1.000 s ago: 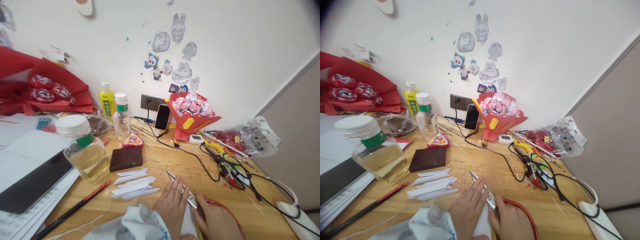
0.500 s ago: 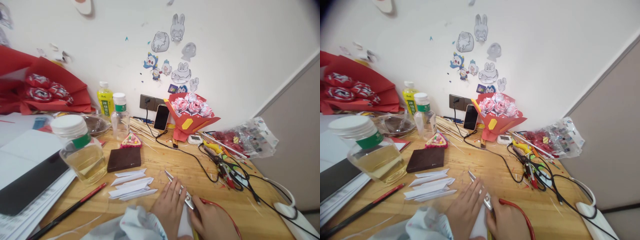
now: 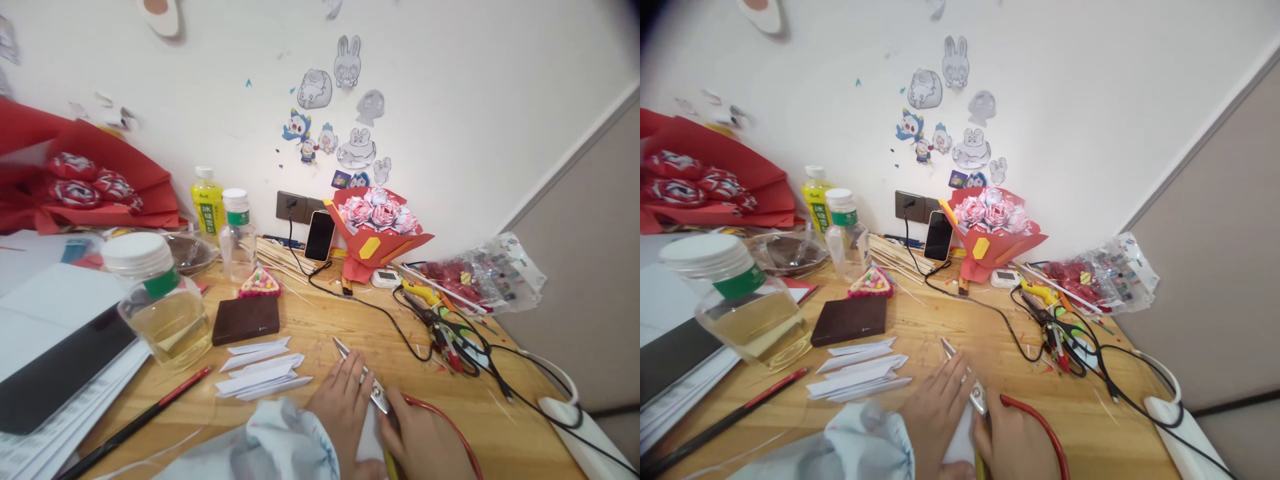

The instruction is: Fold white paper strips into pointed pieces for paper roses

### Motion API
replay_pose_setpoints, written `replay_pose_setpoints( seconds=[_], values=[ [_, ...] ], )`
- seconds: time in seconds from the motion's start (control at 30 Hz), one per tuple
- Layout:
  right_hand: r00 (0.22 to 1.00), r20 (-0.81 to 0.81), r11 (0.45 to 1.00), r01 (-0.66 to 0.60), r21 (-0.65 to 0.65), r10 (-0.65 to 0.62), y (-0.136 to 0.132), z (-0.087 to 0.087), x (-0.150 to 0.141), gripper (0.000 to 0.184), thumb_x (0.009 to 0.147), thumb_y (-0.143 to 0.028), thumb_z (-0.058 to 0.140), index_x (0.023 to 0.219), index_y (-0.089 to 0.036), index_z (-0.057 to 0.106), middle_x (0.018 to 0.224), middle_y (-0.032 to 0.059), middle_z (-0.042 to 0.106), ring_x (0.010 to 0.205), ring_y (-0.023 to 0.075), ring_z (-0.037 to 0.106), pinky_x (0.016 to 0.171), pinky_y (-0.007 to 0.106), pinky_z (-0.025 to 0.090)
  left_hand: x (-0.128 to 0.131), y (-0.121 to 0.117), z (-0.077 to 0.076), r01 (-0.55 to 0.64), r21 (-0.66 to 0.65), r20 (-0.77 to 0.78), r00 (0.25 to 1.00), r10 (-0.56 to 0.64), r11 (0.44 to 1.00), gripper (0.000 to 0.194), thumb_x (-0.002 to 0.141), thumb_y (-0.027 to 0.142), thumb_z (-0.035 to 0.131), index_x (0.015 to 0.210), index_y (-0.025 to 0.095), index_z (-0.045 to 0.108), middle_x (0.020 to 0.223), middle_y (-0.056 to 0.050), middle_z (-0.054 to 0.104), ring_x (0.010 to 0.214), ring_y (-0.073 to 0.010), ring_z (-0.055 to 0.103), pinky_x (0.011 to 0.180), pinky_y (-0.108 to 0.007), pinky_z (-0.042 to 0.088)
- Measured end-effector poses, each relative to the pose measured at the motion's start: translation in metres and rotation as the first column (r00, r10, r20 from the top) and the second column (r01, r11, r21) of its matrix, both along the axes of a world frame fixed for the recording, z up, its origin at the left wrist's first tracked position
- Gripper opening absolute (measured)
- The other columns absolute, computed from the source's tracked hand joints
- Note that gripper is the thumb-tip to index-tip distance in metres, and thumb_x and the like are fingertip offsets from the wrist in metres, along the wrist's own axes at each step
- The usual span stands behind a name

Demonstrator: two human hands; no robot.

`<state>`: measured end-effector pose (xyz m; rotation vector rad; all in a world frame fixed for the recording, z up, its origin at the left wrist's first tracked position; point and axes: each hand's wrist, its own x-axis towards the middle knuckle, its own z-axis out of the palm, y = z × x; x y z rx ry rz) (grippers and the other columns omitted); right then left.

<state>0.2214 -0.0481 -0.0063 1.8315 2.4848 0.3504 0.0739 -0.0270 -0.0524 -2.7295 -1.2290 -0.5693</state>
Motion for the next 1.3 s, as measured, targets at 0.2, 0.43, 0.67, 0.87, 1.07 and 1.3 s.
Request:
replay_pose_setpoints(
  seconds=[0.2, 0.43, 0.67, 0.87, 1.07, 1.3],
  values=[
    [0.997, -0.008, 0.996, -0.076, 0.042, 0.076, -0.001, -0.004, -0.003, 0.006, 0.074, -0.025, 0.042, 0.073, -0.022, 0.047, 0.046, -0.0013, 0.058, 0.038, 0.0141, 0.056, 0.036, 0.023, 0.016, -0.005, -0.011, 0.004, -0.117, 0.061, -0.019, 0.993, 0.119, 0.991, 0.042, 0.082, 0.031, 0.033, 0.119, 0.011, 0.038, 0.124, -0.014, 0.043, 0.116, -0.0266, 0.034, 0.091, -0.036, 0.029],
    [0.996, -0.043, 0.997, -0.074, -0.018, 0.074, 0.000, -0.002, -0.006, 0.007, 0.073, -0.025, 0.042, 0.075, -0.022, 0.048, 0.049, -0.0005, 0.061, 0.040, 0.0149, 0.056, 0.036, 0.023, 0.017, -0.002, -0.013, -0.007, -0.211, 0.062, 0.014, 0.978, 0.210, 0.976, 0.036, 0.083, 0.020, 0.034, 0.118, 0.017, 0.039, 0.123, -0.008, 0.046, 0.115, -0.0206, 0.036, 0.093, -0.033, 0.028],
    [0.999, -0.029, 0.999, 0.037, 0.018, -0.037, 0.006, 0.002, -0.008, 0.010, 0.077, -0.025, 0.040, 0.077, -0.022, 0.049, 0.047, -0.0010, 0.059, 0.039, 0.0150, 0.055, 0.036, 0.024, 0.012, -0.013, 0.001, 0.019, 0.029, -0.189, -0.034, 0.999, -0.036, 0.981, 0.089, 0.062, 0.062, 0.043, 0.128, 0.008, 0.016, 0.135, -0.020, 0.019, 0.123, -0.0324, 0.010, 0.097, -0.044, 0.019],
    [1.000, 0.007, 0.999, -0.016, 0.041, 0.016, 0.007, 0.003, -0.010, 0.007, 0.075, -0.025, 0.043, 0.075, -0.022, 0.050, 0.047, -0.0014, 0.058, 0.039, 0.0138, 0.055, 0.037, 0.024, 0.013, -0.014, 0.003, 0.010, 0.022, -0.168, -0.041, 0.999, -0.030, 0.985, 0.078, 0.070, 0.054, 0.041, 0.128, 0.008, 0.017, 0.134, -0.019, 0.022, 0.123, -0.0304, 0.012, 0.095, -0.042, 0.022],
    [1.000, 0.020, 1.000, -0.018, 0.025, 0.017, 0.002, -0.001, -0.010, 0.010, 0.074, -0.026, 0.044, 0.081, -0.023, 0.050, 0.050, -0.0003, 0.060, 0.040, 0.0147, 0.056, 0.037, 0.024, 0.014, -0.009, -0.008, 0.009, -0.059, -0.187, 0.015, 0.998, 0.063, 0.981, 0.078, 0.067, 0.058, 0.040, 0.126, 0.010, 0.025, 0.133, -0.017, 0.026, 0.123, -0.0314, 0.014, 0.097, -0.044, 0.019],
    [0.999, -0.012, 0.999, 0.037, 0.028, -0.037, 0.001, -0.004, -0.010, 0.008, 0.074, -0.026, 0.044, 0.078, -0.023, 0.050, 0.049, -0.0001, 0.060, 0.040, 0.0152, 0.056, 0.036, 0.024, 0.014, -0.012, -0.007, 0.016, 0.004, -0.248, -0.002, 1.000, -0.004, 0.969, 0.078, 0.067, 0.058, 0.039, 0.126, 0.008, 0.025, 0.134, -0.021, 0.020, 0.122, -0.0336, 0.012, 0.095, -0.046, 0.021]
  ],
)
